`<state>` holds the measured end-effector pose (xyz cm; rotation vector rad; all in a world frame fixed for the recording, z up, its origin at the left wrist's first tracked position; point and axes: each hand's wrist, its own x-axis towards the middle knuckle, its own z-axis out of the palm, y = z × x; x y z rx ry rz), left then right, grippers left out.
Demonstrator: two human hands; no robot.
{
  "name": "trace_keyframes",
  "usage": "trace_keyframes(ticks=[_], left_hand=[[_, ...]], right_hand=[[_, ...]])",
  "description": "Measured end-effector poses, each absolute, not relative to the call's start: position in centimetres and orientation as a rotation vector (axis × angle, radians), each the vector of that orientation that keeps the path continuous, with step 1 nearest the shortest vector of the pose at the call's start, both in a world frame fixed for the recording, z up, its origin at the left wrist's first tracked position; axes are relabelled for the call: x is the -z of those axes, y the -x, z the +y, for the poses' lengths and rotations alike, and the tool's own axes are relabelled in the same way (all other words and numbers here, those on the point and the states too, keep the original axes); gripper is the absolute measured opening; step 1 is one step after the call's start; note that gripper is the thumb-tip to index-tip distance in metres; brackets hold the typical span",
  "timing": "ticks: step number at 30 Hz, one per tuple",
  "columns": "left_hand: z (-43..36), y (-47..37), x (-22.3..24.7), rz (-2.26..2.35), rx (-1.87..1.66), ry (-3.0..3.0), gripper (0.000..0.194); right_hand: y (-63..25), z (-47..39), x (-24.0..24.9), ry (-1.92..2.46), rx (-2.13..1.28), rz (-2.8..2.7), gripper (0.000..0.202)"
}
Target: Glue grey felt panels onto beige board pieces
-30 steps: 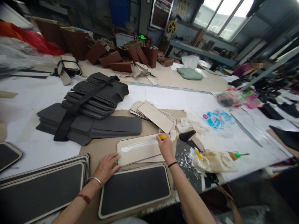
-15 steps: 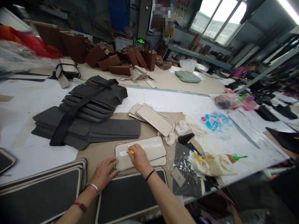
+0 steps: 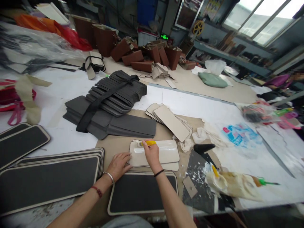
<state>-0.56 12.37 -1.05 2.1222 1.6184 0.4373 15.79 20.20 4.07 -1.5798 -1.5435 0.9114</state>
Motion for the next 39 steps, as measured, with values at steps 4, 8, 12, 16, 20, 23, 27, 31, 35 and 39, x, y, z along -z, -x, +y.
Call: trace_keyframes(ticks=[4, 8, 12, 16, 20, 23, 27, 31, 35, 39], left_hand=[[12.4, 0.6, 1.0, 1.623, -0.43, -2.128, 0.032], [12.4, 0.5, 1.1, 1.642, -0.427, -2.134, 0.032], [12.2, 0.5, 1.2, 1.648, -0.457, -2.155, 0.029], [12.2, 0.5, 1.1, 1.647, -0.458, -2.198, 0.029], [12.2, 0.5, 0.7, 1.676, -0.421, -2.204, 0.028], [12.2, 0.6, 0.6, 1.681, -0.398, -2.207, 0.029], [12.2, 0.6, 0.6, 1.666, -0.413, -2.213, 0.029], [12.3, 0.5, 0.5, 1.67, -0.408, -2.21, 0.028], [12.2, 0.4, 0.6, 1.68, -0.396, -2.207, 0.029], [12.1, 0.4, 0.9, 1.685, -0.424, -2.201, 0.028]], right_hand=[[-14.8, 20.9, -2.9, 1.617, -1.023, -1.425, 0.033], [-18.7, 21.3, -2.9, 1.773, -0.888, -1.395, 0.035], [-23.4, 20.9, -3.8, 1.893, -0.736, -1.378, 0.041], [-20.8, 19.3, -3.6, 1.792, -0.845, -1.384, 0.04], [-15.9, 18.1, -2.2, 1.616, -1.044, -1.362, 0.037], [-17.4, 18.0, -1.8, 1.664, -0.979, -1.344, 0.036], [-24.6, 17.7, -2.9, 1.875, -0.772, -1.292, 0.037], [-26.2, 16.7, -4.8, 1.863, -0.727, -1.315, 0.037], [-20.6, 15.0, -4.8, 1.651, -0.912, -1.36, 0.031], [-16.1, 14.0, -3.5, 1.564, -1.067, -1.329, 0.026]])
